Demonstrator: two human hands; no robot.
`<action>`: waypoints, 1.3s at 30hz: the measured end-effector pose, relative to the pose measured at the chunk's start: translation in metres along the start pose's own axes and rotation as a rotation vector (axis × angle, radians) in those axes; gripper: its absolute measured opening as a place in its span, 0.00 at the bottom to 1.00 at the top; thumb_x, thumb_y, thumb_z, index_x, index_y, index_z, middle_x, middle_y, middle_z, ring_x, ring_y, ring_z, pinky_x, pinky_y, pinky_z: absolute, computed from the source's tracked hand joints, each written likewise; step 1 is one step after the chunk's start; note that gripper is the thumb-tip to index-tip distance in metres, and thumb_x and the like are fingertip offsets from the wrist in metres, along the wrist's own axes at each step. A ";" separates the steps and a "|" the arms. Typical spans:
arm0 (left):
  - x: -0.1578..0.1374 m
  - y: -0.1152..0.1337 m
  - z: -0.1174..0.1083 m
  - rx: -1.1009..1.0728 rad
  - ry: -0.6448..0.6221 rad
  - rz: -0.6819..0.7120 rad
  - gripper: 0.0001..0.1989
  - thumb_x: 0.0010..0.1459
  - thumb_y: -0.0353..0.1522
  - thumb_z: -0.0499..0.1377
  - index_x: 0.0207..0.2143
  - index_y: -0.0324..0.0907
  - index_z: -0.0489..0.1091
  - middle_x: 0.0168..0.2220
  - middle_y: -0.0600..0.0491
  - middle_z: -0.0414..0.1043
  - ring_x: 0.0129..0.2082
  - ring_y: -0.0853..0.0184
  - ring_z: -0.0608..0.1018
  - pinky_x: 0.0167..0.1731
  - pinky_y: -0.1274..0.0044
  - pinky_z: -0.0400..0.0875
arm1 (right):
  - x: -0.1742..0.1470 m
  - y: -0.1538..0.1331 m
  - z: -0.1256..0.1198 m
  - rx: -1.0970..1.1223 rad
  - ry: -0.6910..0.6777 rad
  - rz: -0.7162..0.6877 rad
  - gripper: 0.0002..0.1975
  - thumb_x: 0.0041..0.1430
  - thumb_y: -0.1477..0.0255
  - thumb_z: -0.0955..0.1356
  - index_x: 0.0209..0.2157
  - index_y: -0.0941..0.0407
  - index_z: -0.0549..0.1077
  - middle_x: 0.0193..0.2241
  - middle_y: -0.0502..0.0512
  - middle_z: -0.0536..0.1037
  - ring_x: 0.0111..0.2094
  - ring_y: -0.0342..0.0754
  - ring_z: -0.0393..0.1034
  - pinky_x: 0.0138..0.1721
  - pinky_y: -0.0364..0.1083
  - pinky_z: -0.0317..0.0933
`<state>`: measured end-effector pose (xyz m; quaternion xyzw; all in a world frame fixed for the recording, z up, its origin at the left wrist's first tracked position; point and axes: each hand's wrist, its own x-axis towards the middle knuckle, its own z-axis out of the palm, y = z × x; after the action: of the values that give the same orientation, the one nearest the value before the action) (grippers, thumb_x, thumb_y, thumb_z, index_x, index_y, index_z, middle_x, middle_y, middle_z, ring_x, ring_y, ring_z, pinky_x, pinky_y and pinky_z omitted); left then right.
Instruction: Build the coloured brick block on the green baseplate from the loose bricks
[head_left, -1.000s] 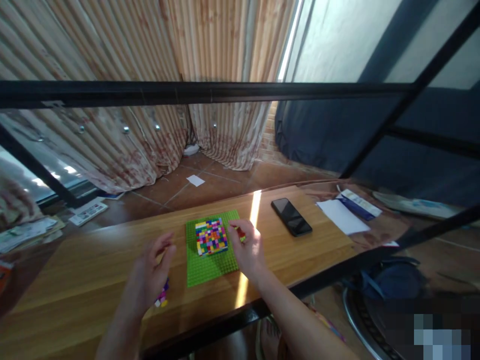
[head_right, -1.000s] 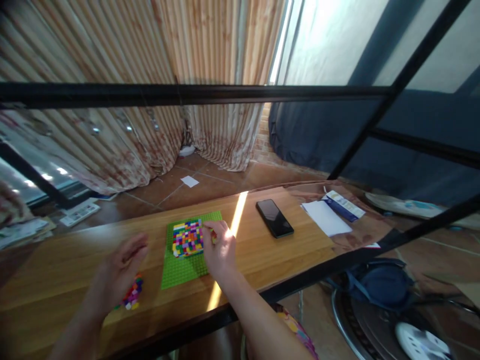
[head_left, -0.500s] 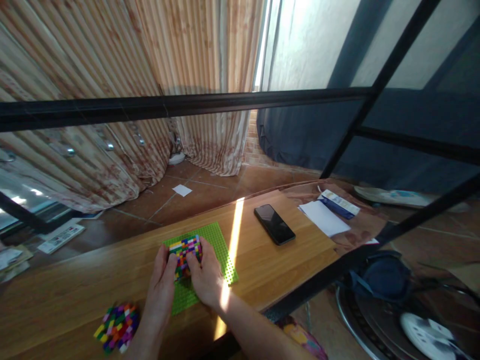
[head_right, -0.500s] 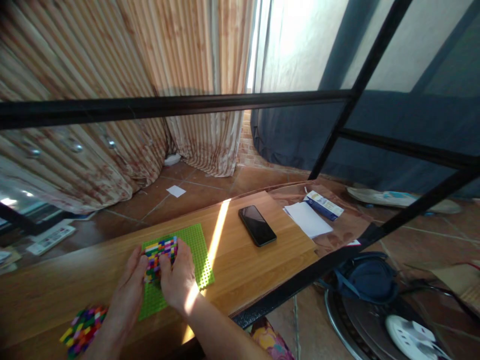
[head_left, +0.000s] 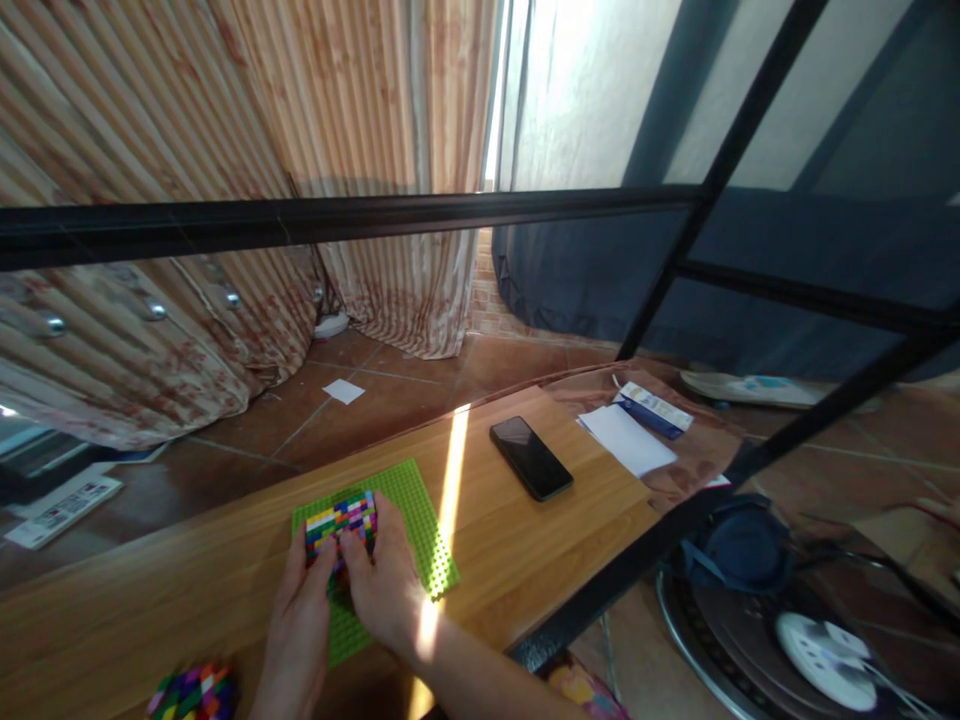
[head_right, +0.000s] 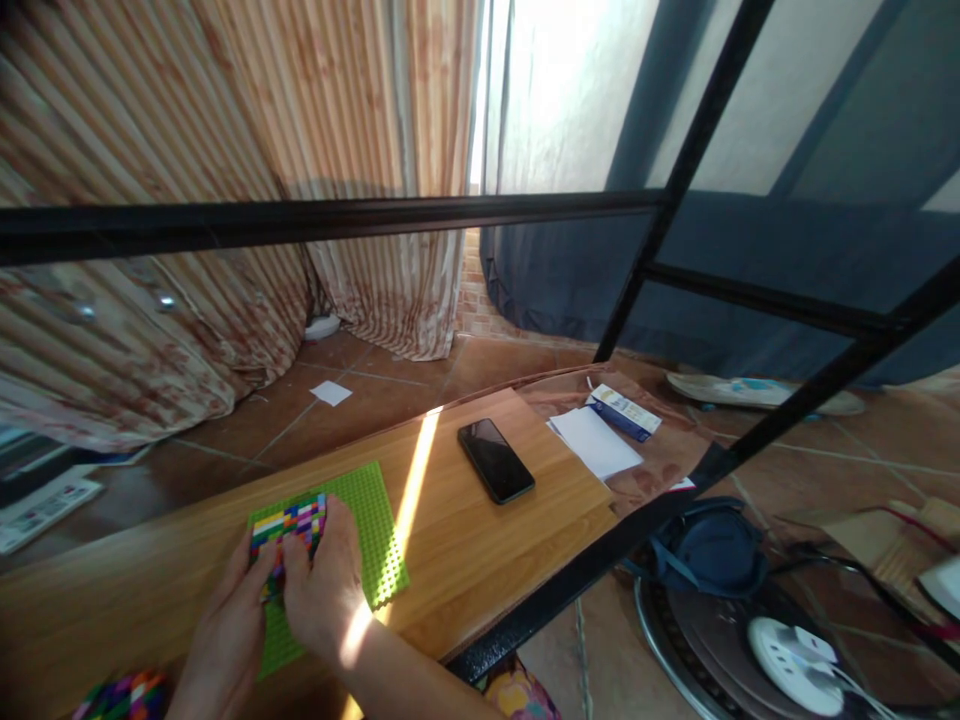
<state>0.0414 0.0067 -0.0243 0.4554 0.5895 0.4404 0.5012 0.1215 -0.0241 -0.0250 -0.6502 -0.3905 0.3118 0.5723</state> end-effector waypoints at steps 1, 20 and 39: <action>0.001 -0.002 -0.001 0.042 0.006 0.011 0.33 0.55 0.45 0.58 0.62 0.46 0.60 0.61 0.49 0.64 0.63 0.56 0.64 0.64 0.64 0.53 | 0.000 0.001 0.000 0.003 0.006 -0.002 0.28 0.60 0.68 0.65 0.61 0.58 0.60 0.58 0.64 0.68 0.58 0.55 0.64 0.60 0.56 0.57; -0.020 -0.012 0.005 0.094 0.024 0.125 0.28 0.61 0.41 0.54 0.61 0.40 0.60 0.57 0.43 0.68 0.56 0.60 0.71 0.59 0.66 0.60 | -0.007 0.014 -0.002 0.036 -0.013 -0.026 0.27 0.62 0.65 0.62 0.61 0.56 0.62 0.57 0.62 0.69 0.57 0.54 0.65 0.59 0.57 0.57; -0.006 -0.014 0.003 -0.122 0.056 0.052 0.25 0.62 0.39 0.53 0.59 0.40 0.64 0.62 0.44 0.63 0.62 0.59 0.66 0.61 0.68 0.58 | 0.018 0.026 -0.016 0.003 -0.116 0.003 0.30 0.59 0.54 0.64 0.59 0.54 0.67 0.56 0.63 0.71 0.55 0.58 0.68 0.56 0.60 0.61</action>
<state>0.0434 -0.0014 -0.0369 0.4268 0.5633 0.5008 0.4997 0.1485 -0.0176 -0.0474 -0.6306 -0.4216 0.3503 0.5494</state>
